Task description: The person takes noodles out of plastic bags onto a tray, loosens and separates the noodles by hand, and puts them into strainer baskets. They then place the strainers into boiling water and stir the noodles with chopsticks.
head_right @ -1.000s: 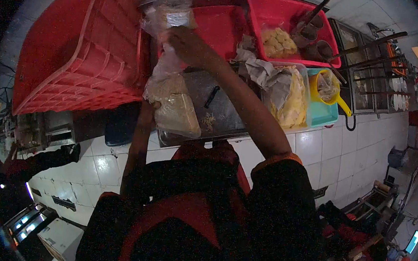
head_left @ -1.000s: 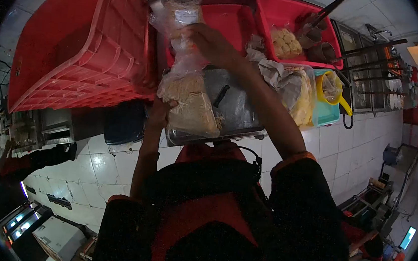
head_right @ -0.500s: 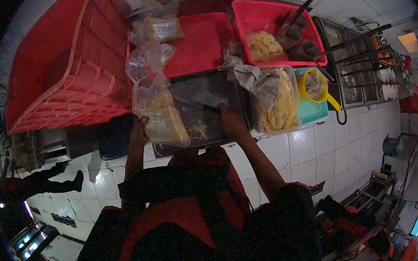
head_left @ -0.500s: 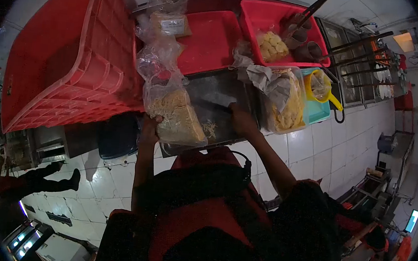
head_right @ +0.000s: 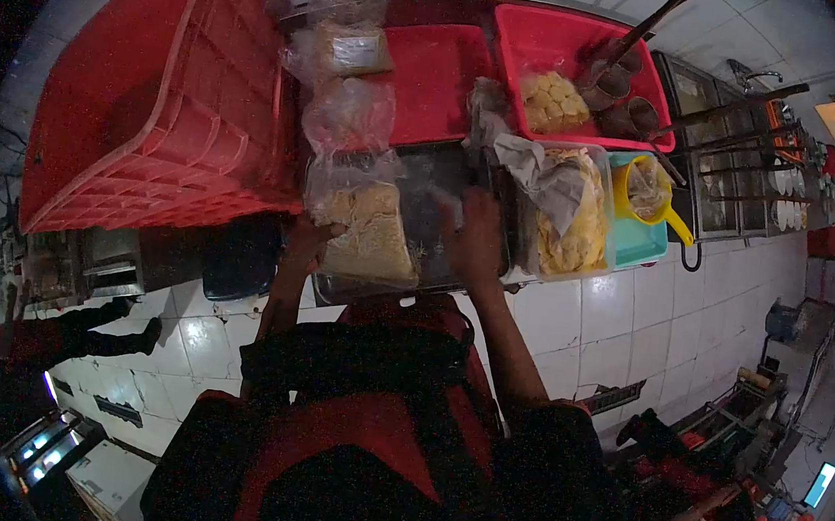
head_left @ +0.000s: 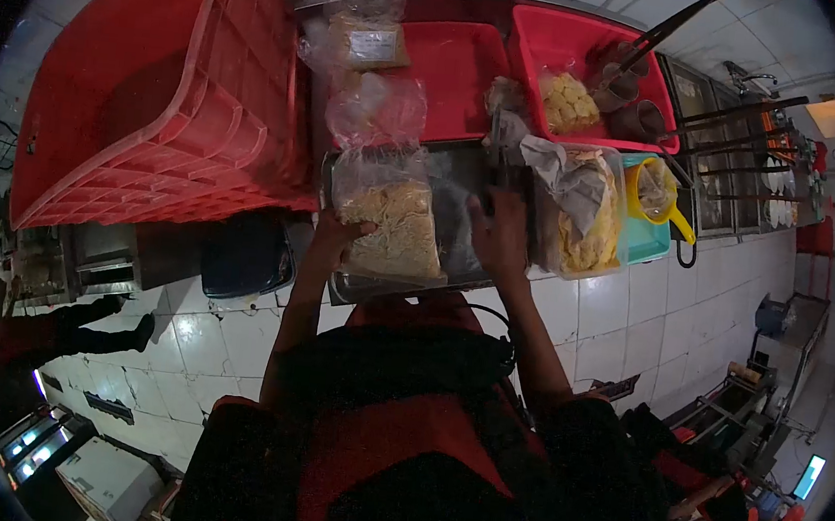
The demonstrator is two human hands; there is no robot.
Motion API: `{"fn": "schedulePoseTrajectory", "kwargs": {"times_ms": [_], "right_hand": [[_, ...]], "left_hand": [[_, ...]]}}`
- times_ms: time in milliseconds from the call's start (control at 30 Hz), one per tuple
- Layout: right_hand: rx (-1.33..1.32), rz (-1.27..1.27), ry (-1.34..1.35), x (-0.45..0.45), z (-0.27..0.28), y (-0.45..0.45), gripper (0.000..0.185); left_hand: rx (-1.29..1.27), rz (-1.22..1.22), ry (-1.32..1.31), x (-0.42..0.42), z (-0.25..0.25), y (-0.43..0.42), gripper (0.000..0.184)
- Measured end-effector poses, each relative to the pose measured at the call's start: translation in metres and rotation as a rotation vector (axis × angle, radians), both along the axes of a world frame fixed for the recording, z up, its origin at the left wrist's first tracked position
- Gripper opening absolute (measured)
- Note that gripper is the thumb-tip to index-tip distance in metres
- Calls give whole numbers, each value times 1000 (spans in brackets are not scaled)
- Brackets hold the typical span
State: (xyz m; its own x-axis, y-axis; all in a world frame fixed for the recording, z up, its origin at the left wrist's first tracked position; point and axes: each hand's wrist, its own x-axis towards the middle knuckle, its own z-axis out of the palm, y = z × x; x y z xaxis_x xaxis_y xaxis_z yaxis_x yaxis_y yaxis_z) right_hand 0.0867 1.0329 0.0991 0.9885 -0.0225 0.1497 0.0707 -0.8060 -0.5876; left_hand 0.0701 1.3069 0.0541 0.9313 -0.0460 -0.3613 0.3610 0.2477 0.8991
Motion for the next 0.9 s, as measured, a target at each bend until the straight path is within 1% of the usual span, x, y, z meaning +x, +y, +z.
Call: {"fn": "schedulePoseTrajectory", "kwargs": {"times_ms": [33,67,100,133,167,233,267,333,367,400,467,500,533,600,633,667,700,733,767,800,833,867,900], "right_hand": [[322,140,53,-5,-8,9,44],[322,141,58,-8,-20,21,44],[723,66,450,-10,-33,33,44],[1116,-16,849,-10,-34,40,44],[1112,-5,853,-13,-32,40,44],[1101,94,599,-24,-8,45,41],[1109,89,613,-26,-20,45,41],[1168,-54,838,-23,-52,41,36],[1098,4,654,-26,-65,42,31],[1094,14,654,-21,-61,41,31],[1160,-34,676,-34,-40,43,29],[1310,-31,698,-31,-35,45,33],[1310,-31,690,-31,-35,43,33],[1092,60,547,-28,-39,36,39],[987,99,490,-31,-41,35,44],[995,82,507,-41,-43,35,44],[1096,2,582,-39,-40,36,46],[1192,-65,642,-30,-35,34,48],[1160,31,546,-33,-27,30,52],[1158,37,551,-31,-16,30,52],[1357,0,608,-41,-8,30,52],[1557,-38,650,-49,-4,31,52],[1671,-130,651,-53,-16,34,50]], "left_hand": [[80,-47,145,0,68,-18,49],[80,-45,150,1,60,-22,49],[93,-137,182,5,46,-25,47],[106,-227,212,7,39,-29,46],[106,-216,210,4,33,-32,46],[-168,-96,148,-3,29,-38,40],[-162,-94,163,-11,19,-38,40],[-138,-98,188,-17,-4,-44,37],[-129,-97,187,-12,-13,-47,36],[-130,-89,181,-5,-9,-50,36],[-352,15,380,-16,0,-50,36],[-278,-30,308,-12,2,-50,35],[-278,-35,302,-12,6,-51,35],[-156,19,235,-10,27,-55,32],[-154,25,241,-9,33,-56,32],[-211,71,224,-16,38,-57,29],[-270,113,191,-17,42,-58,27],[-270,105,180,-14,38,-57,27],[-193,37,89,-12,31,-52,25],[-114,-23,14,-14,25,-48,23],[-111,-24,37,-19,38,-46,23],[-23,-76,43,-18,52,-43,22],[65,-129,29,-7,69,-42,21]]}}
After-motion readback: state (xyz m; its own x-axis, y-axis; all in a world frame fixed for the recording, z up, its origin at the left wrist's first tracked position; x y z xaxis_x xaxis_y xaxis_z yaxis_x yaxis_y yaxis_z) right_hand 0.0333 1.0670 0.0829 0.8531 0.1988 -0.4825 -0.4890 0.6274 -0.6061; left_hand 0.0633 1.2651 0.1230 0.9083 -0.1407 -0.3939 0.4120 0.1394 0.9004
